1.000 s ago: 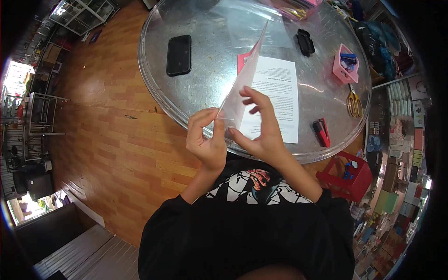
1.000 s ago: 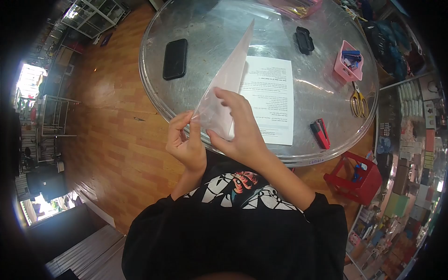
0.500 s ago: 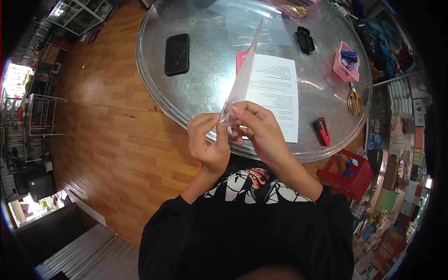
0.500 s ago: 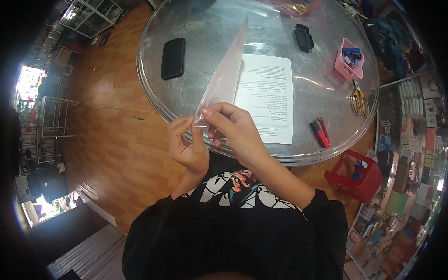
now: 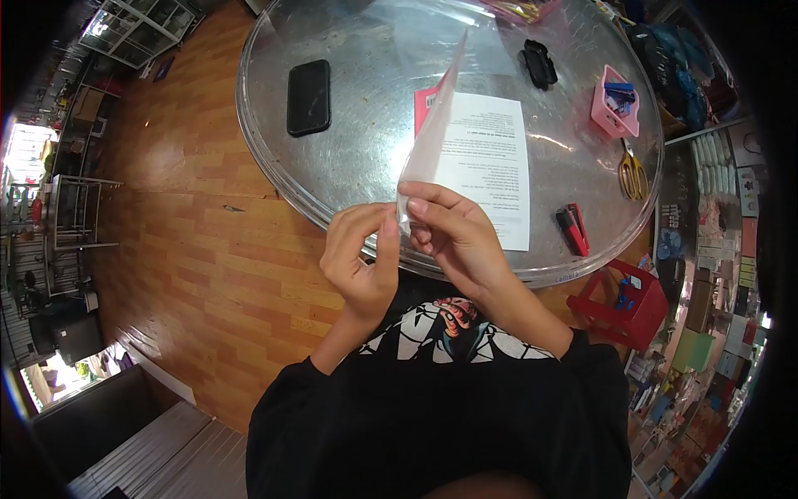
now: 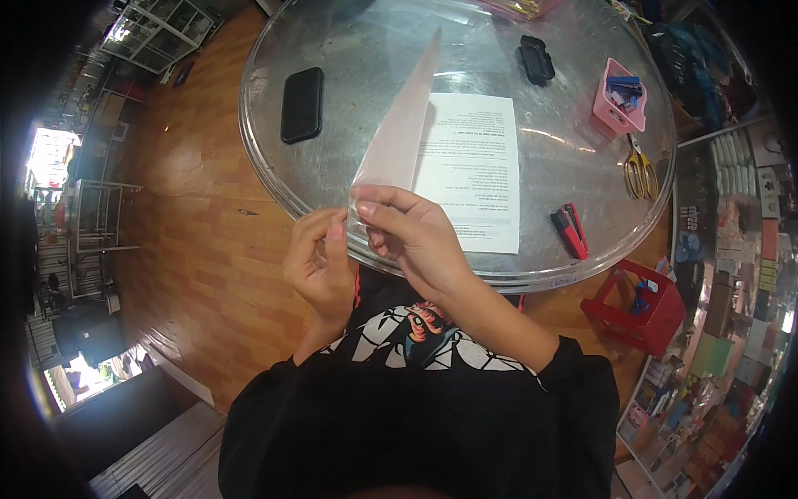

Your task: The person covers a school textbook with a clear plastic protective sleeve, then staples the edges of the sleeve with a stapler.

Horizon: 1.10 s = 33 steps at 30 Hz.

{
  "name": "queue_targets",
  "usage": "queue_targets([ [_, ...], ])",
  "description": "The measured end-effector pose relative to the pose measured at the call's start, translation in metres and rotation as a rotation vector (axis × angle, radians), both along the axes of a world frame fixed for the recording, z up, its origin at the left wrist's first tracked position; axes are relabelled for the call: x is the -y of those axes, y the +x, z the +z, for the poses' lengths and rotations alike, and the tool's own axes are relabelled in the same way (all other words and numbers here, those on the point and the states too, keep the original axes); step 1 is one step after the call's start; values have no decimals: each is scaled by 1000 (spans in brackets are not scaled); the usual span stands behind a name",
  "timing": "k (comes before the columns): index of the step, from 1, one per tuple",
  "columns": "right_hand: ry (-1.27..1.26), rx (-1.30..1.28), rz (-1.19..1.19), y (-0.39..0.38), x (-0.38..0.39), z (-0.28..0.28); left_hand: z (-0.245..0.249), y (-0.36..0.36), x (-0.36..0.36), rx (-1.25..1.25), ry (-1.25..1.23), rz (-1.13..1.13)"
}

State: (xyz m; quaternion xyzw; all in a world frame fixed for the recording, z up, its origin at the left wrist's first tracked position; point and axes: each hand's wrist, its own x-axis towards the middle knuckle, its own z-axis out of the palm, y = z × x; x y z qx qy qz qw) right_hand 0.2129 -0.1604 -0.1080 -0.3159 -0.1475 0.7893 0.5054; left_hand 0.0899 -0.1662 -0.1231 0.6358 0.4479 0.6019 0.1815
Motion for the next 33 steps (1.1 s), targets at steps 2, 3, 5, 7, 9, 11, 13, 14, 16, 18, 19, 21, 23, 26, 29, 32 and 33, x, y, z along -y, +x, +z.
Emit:
queue_targets([
  [2, -6, -23, 3, 0, 0, 0, 6, 0, 1, 35, -133, 20],
  [3, -12, -27, 11, 1, -1, 0, 8, 0, 1, 33, -134, 19],
  [5, -18, -31, 17, 3, -2, -1, 14, 0, 0, 6, -160, 7],
  [7, -18, -34, 36, 4, -3, -2, 21, -2, 0, -21, -207, -3],
  [9, -24, -40, 39, 5, -3, -2, 28, -4, 0, -46, -256, -10],
  [11, -28, -49, 46, 5, -3, -3, 34, -9, -1, -111, -386, -60],
  [13, -23, -49, 59, 4, -3, -5, 42, -16, -3, -152, -451, -93],
  [14, -23, -51, 60, 3, -3, -5, 44, -18, -4, -193, -516, -129],
  [16, -26, -40, 61, 1, -3, -5, 47, -21, -7, -161, -543, -151],
  [18, -20, -43, 61, 1, -2, -5, 47, -25, -11, -129, -570, -177],
  [19, -15, -43, 63, 1, -1, -5, 47, -27, -12, -117, -597, -210],
  [21, -4, -20, 60, 1, -1, -5, 45, -30, -14, -102, -625, -246],
  [23, 7, 3, 60, 1, 0, -4, 44, -33, -17, -79, -701, -302],
  [26, 9, 10, 62, 0, 1, -5, 36, -35, -20, 39, -744, -370],
  [29, 46, -13, 91, 1, 3, -7, 36, -37, -22, 74, -813, -426],
  [32, 52, -14, 97, 1, 2, -8, 32, -38, -26, 85, -810, -488],
  [33, 71, 63, 64, 1, 3, -6, 31, -37, -27, 85, -811, -489],
])
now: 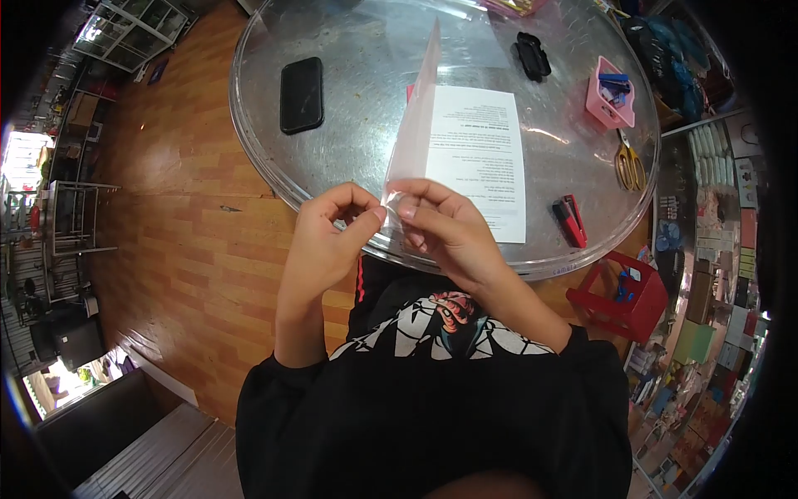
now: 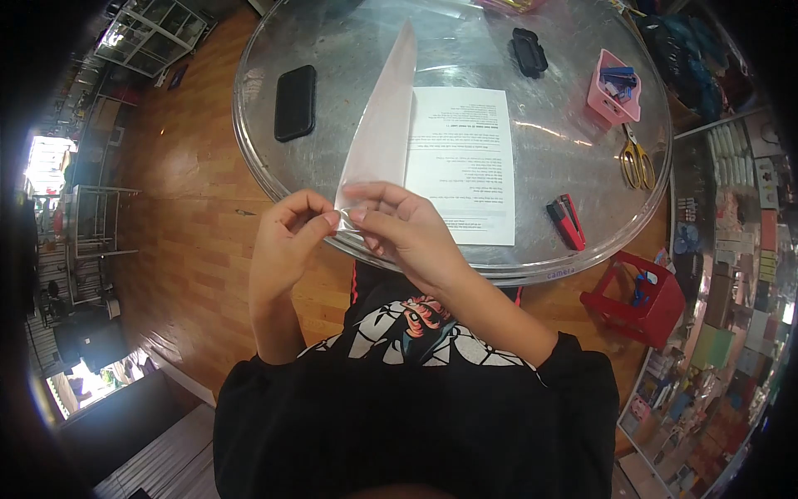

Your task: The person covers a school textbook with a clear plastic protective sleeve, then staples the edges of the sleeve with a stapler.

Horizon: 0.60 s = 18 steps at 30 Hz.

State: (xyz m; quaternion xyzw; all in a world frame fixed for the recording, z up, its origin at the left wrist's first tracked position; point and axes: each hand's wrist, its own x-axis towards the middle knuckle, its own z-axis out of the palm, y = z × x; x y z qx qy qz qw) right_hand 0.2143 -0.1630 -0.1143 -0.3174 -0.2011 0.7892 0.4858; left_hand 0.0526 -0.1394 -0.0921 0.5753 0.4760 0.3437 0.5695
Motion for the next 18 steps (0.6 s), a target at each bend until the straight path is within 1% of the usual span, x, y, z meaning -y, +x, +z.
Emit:
queue_targets([
  [1, 23, 74, -35, 0, 0, 1, -1, 0, -1, 20, -11, -10],
  [2, 23, 73, -36, 0, 1, 0, -2, 1, -1, 40, -22, -20],
  [4, 59, 170, -123, -1, 5, -2, -5, 3, -1, 33, -1, -37],
  [8, 76, 220, -146, -1, 10, -3, 0, 8, -1, -20, 1, -36],
  [10, 167, 231, -252, -3, 13, -8, 1, 12, -1, -16, 5, -43],
  [11, 163, 238, -255, -1, 15, -14, 2, 15, -2, -11, 9, -43],
  [13, 576, 814, -405, 7, 21, -25, 8, 26, -1, -38, 33, -77],
  [14, 569, 830, -399, 11, 25, -20, 10, 33, -1, -71, 62, -108],
  [16, 737, 1166, -492, 21, 34, -7, 5, 48, 0, -72, 62, -119],
  [18, 717, 1243, -500, 32, 45, -10, 3, 67, 1, -68, 73, -145],
])
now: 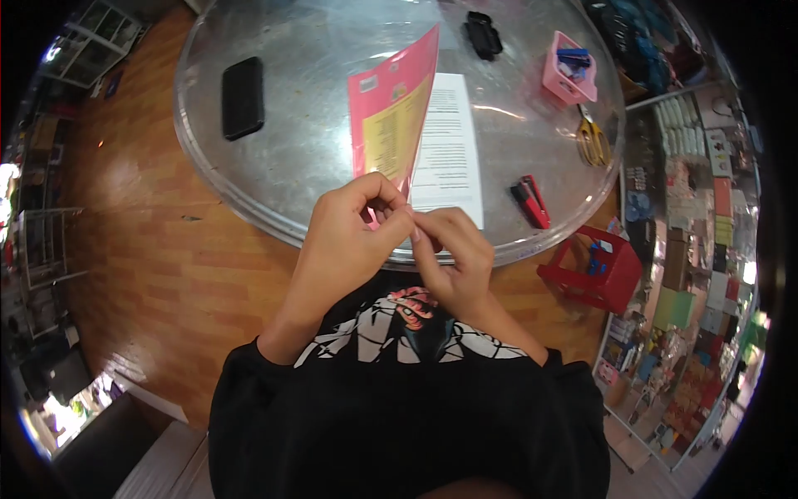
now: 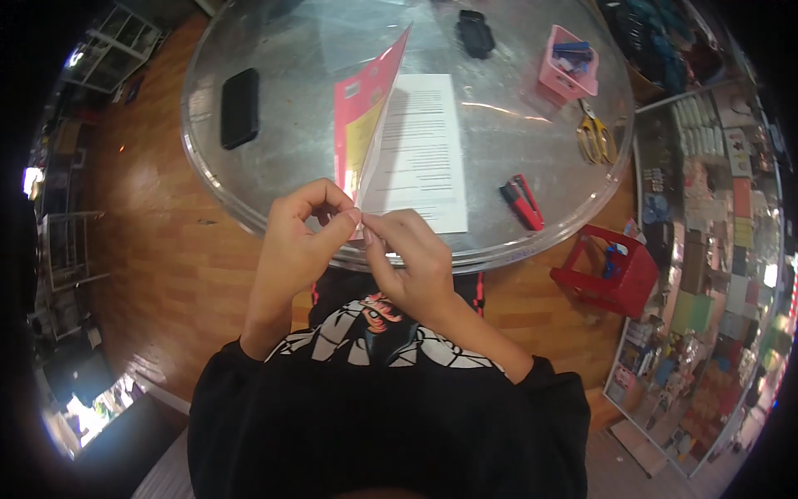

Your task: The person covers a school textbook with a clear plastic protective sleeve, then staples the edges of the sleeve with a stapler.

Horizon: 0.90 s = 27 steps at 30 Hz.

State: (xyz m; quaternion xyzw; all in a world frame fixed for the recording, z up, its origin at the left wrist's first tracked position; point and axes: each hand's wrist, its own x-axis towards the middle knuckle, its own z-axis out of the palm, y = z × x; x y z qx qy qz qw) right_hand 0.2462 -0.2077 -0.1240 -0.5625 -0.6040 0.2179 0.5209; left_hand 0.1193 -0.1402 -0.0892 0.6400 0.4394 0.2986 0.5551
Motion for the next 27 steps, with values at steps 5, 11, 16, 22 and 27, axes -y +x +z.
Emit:
queue_targets([
  [5, -129, 38, -141, 21, 19, -12, -8, 47, 7, -147, 135, -147],
  [11, -506, -523, -325, 49, 30, -55, -40, 60, 12, -163, 241, -276],
  [16, -704, -858, -336, 57, 29, -76, -99, 26, 15, -480, 523, -76],
  [22, -795, -937, -155, 62, 24, -72, -125, -13, 22, -786, 430, -175],
  [27, -1030, -990, 36, 50, 16, -70, -123, -35, 0, -848, 427, -163],
])
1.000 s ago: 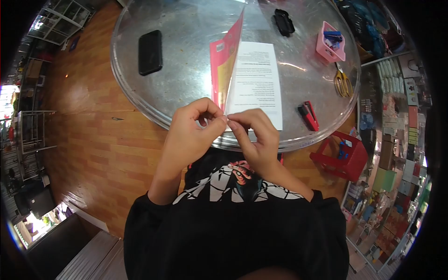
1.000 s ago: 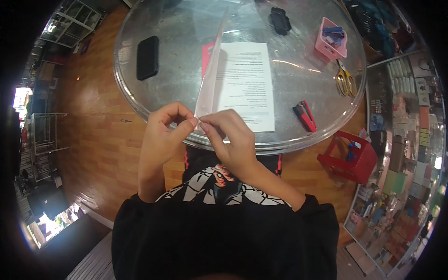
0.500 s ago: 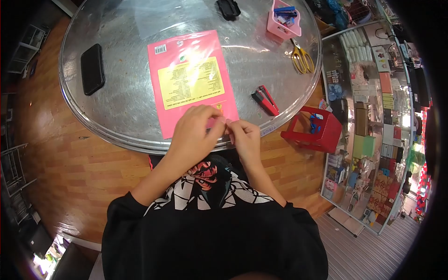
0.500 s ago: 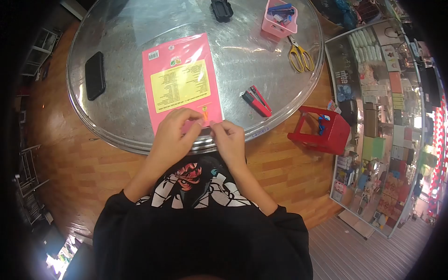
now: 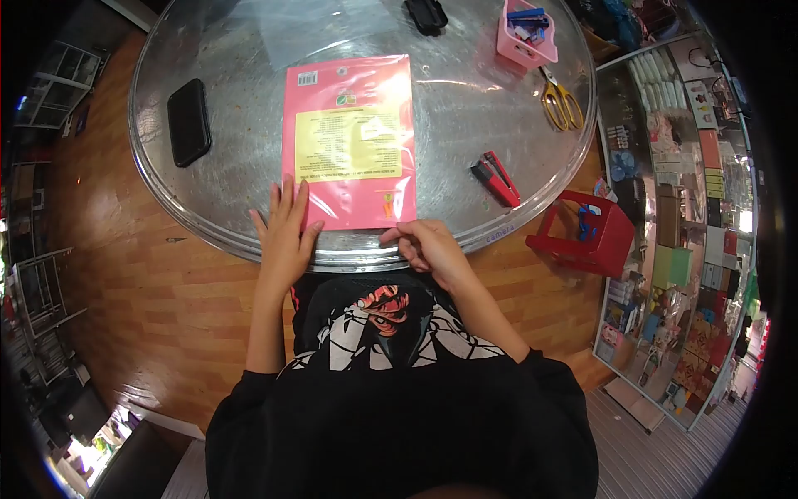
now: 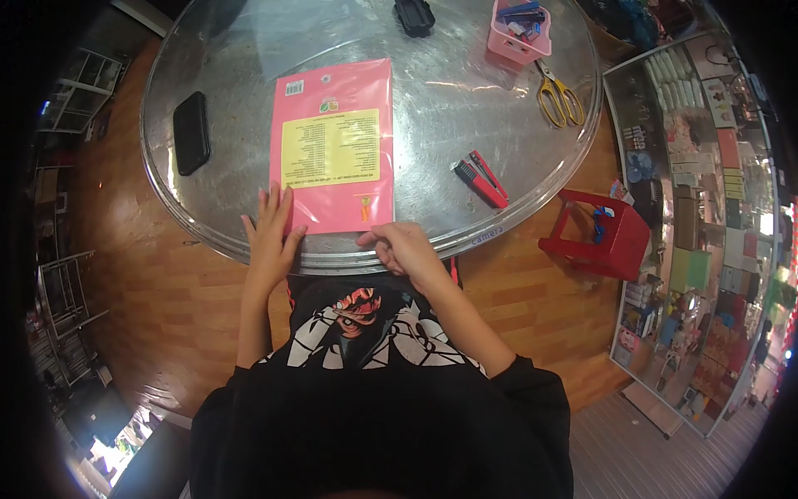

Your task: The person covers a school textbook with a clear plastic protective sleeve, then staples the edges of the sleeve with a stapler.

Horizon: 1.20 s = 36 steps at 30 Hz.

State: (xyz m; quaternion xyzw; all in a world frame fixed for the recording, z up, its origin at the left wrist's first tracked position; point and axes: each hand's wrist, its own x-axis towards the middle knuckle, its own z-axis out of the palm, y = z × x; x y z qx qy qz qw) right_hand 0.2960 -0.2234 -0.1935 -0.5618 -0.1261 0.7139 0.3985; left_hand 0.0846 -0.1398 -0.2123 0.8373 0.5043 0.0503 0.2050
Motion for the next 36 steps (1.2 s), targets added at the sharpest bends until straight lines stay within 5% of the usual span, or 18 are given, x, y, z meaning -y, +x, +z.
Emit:
queue_targets([
  [3, 73, 58, 143, -13, -6, -11, 14, -6, -3, 17, 213, 12],
  [5, 97, 0, 168, -13, -10, -5, 29, -6, -1, 440, 65, 255],
  [6, 104, -35, 173, -13, -10, -3, 30, -6, 3, 437, 70, 259],
  [8, 110, -73, 188, -12, -9, -2, 29, -2, 18, 906, -852, 520],
  [10, 136, -195, 159, -12, -7, -5, 23, 13, 30, 1058, -1200, 524],
  [13, 151, -217, 144, -14, -4, -3, 12, 33, 38, 1131, -1349, 532],
  [24, 113, -131, 194, -9, -4, 2, 10, 48, 34, 1153, -1314, 540],
  [26, 386, 358, 255, 2, -4, 0, 9, 50, 34, 1170, -1301, 561],
  [30, 381, 1671, 28, 66, -9, 6, 9, 51, 36, 1166, -1263, 559],
  [33, 374, 2023, 77, 93, -7, -9, 11, 52, 38, 1161, -1248, 574],
  [36, 340, 1848, 181, 97, -8, -13, 11, 52, 37, 1157, -1236, 575],
])
